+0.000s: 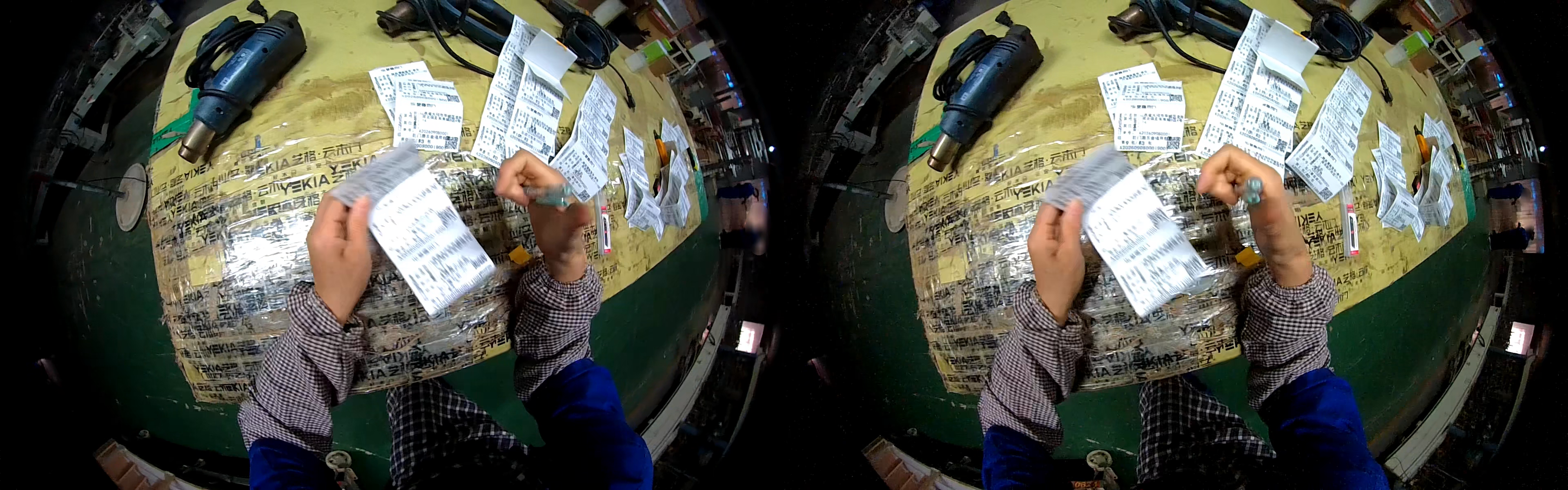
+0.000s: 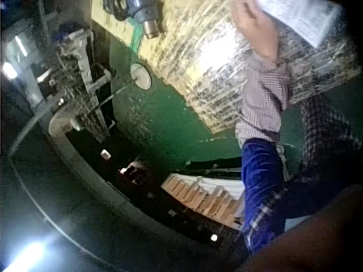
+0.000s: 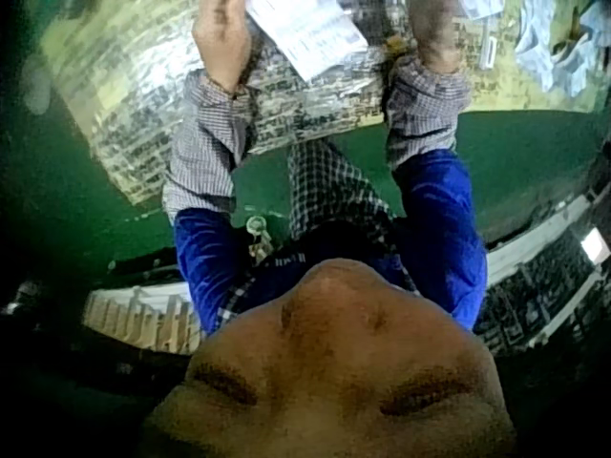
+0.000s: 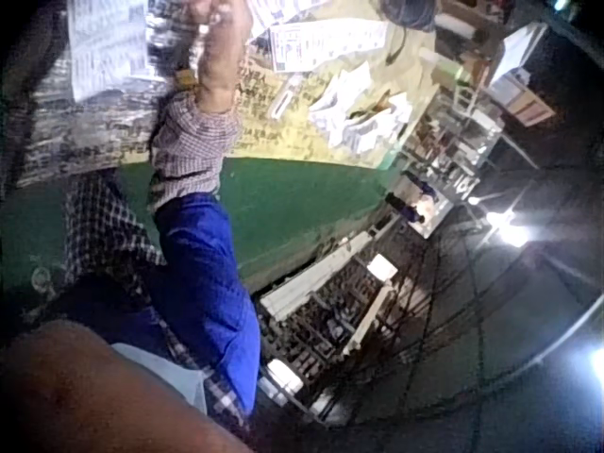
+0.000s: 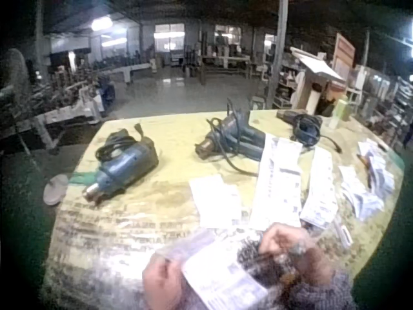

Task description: The person sorts through a stack of printed shipping labels on a workbench, separating them into smaller piles. They use a pen to write on the labels and a yellow marker to highlight specific sections. The person handles the labels one by one, organizing them into neat stacks.

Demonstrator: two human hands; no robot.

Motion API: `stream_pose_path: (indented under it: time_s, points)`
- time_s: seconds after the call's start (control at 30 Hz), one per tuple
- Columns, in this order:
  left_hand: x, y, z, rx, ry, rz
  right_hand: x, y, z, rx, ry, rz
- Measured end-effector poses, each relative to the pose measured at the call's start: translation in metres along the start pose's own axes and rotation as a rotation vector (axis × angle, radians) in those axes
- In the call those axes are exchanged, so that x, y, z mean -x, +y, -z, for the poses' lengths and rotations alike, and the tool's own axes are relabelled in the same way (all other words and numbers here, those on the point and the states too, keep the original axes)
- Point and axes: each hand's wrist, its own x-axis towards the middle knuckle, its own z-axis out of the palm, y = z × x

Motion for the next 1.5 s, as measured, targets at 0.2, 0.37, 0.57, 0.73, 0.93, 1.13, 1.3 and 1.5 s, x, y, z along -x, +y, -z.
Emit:
stream_pose_path:
  time_s: [0.2,0.37,0.57,0.73,0.93,1.13,1.3,1.5]
  points:
    - [-0.005,0.006,-0.004,0.693,0.233,0.164,-0.006,0.0,-0.019,0.428,-0.089,0.123]
    - [-0.008,0.001,0.009,0.911,0.112,0.218,-0.01,0.006,-0.034,0.557,-0.016,0.34]
    - [0.0,0.0,0.001,0.622,0.193,0.09,-0.003,-0.003,-0.047,0.512,-0.29,0.457]
    - [-0.002,0.003,0.002,0.71,0.222,0.135,-0.007,0.0,-0.043,0.349,-0.261,0.374]
    - [-0.002,-0.001,0.004,0.662,0.239,0.096,0.001,-0.002,-0.037,-0.029,-0.455,0.219]
    - [-0.001,0.001,0.004,0.592,0.242,0.112,0.007,0.002,-0.039,-0.137,-0.456,0.098]
    - [-0.001,0.007,0.001,0.508,0.205,0.076,0.004,0.004,-0.046,-0.011,-0.186,0.075]
    - [0.006,0.004,-0.006,0.632,-0.047,0.227,0.005,0.014,-0.057,0.279,0.03,0.01]
